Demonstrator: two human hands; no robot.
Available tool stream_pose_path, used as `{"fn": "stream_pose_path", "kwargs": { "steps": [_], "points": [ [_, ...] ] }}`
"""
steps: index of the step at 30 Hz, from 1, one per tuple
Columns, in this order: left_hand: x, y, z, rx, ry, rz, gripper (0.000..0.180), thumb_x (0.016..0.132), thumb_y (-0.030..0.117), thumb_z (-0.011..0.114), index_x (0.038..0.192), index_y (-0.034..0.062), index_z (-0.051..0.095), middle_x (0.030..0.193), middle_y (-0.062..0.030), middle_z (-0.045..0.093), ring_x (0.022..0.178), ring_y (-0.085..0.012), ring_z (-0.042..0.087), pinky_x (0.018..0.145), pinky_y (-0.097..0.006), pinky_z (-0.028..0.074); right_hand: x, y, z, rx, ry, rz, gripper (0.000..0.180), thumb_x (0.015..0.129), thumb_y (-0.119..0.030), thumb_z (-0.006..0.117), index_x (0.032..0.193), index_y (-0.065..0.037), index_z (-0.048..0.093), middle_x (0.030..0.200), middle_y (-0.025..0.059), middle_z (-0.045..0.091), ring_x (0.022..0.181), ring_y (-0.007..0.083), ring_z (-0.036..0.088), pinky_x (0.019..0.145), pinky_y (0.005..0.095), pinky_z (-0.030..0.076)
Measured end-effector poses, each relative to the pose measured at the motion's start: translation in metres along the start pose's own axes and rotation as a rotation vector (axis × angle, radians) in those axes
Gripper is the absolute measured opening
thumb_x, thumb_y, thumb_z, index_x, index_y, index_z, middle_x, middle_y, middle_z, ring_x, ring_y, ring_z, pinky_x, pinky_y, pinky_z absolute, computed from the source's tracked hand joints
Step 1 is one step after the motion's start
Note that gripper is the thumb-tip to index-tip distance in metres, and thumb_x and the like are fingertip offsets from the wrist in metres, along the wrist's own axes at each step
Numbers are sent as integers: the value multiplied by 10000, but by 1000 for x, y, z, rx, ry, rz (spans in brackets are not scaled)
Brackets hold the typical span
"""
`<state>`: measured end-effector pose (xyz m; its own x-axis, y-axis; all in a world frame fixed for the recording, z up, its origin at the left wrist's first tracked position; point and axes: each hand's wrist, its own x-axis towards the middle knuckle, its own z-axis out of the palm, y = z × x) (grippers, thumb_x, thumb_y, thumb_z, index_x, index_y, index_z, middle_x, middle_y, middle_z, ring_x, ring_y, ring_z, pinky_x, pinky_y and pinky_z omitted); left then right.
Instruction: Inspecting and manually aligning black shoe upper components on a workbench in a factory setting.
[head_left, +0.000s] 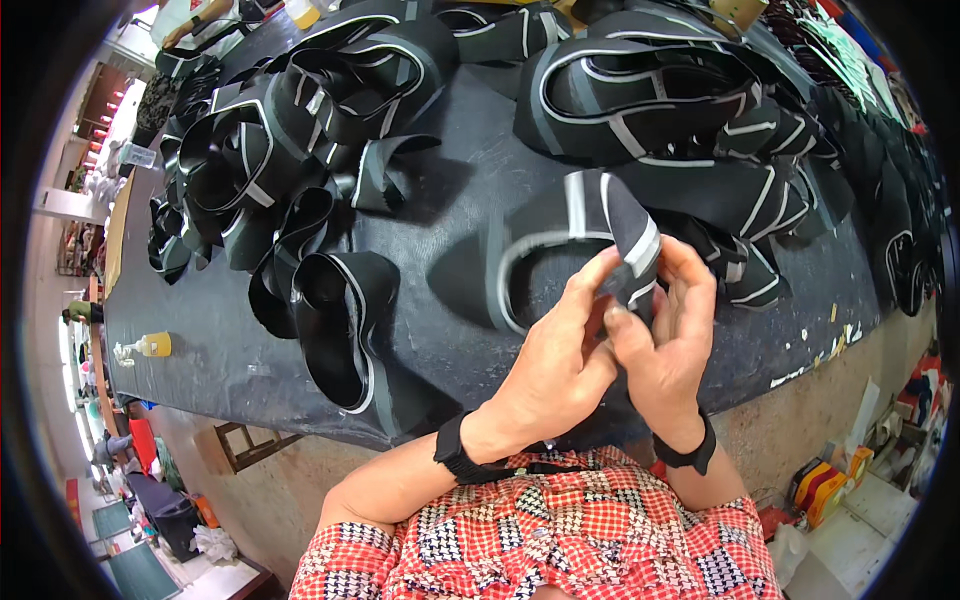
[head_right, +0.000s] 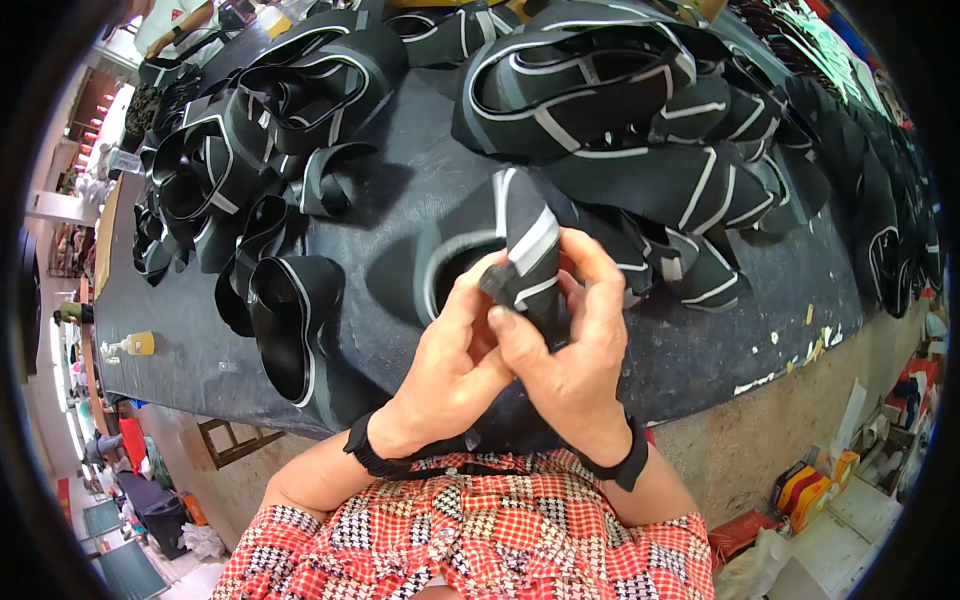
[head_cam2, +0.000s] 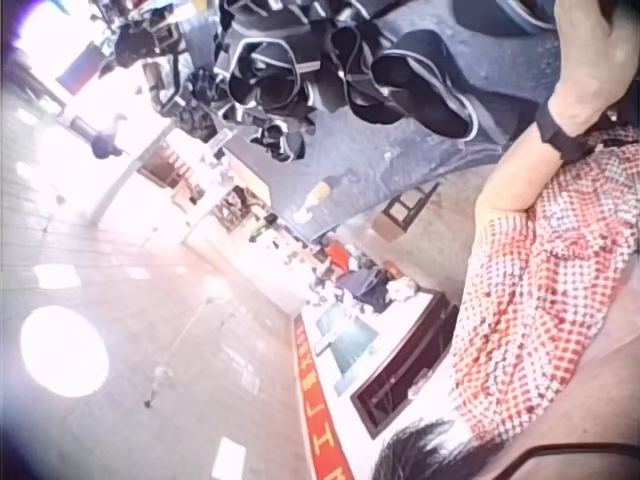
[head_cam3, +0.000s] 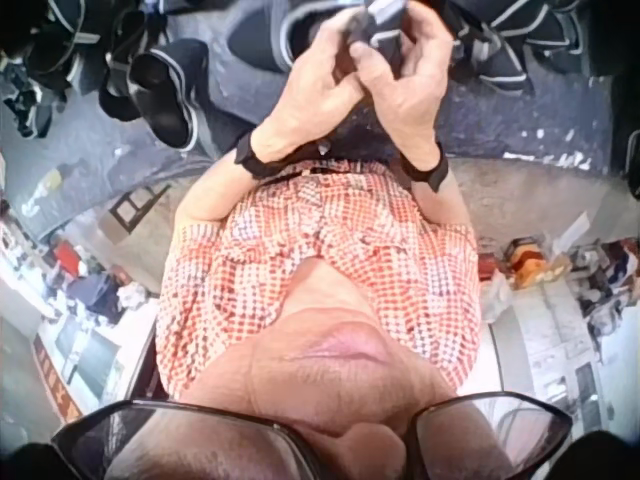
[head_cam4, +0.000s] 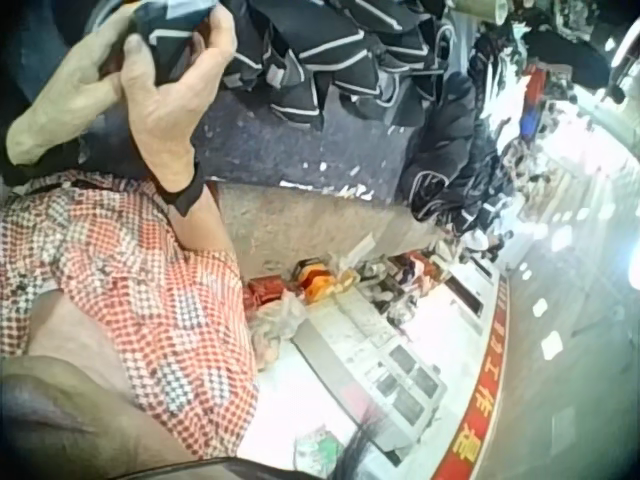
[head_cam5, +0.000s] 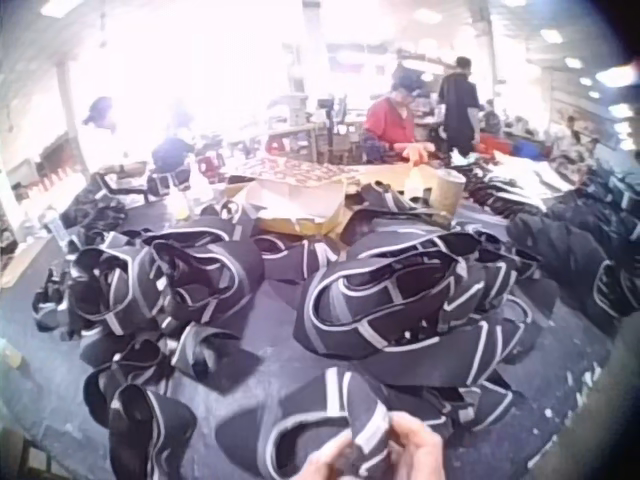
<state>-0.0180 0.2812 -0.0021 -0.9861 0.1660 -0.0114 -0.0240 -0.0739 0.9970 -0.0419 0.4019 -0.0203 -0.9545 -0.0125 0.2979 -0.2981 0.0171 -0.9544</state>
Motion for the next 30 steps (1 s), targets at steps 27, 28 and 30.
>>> {"fn": "stream_pose_path", "kwargs": {
  "steps": [27, 28, 30],
  "points": [
    [-9, -6, -77, -397, 101, -422, 211, 875, 156, 559, 995, -11, 603, 859, -3, 608, 788, -54, 537, 714, -202, 437, 57, 14, 7, 467, -794, 857, 192, 787, 4, 599, 975, 34, 575, 892, 33, 608, 827, 81, 560, 751, 224, 451],
    [-8, -6, -76, -453, 100, -473, 219, 874, 165, 561, 997, -11, 604, 858, -3, 608, 795, -52, 533, 715, -201, 433, 57, 20, 5, 430, -783, 829, 197, 781, 7, 602, 976, 33, 581, 892, 40, 618, 819, 78, 569, 734, 217, 454],
    [-4, -7, -79, -485, 116, -500, 159, 865, 106, 561, 964, -14, 594, 886, -23, 624, 803, -75, 565, 748, -213, 447, 63, 21, 8, 373, -753, 832, 181, 779, 3, 609, 957, 30, 588, 850, 28, 618, 779, 66, 568, 713, 206, 455]
  ]
}}
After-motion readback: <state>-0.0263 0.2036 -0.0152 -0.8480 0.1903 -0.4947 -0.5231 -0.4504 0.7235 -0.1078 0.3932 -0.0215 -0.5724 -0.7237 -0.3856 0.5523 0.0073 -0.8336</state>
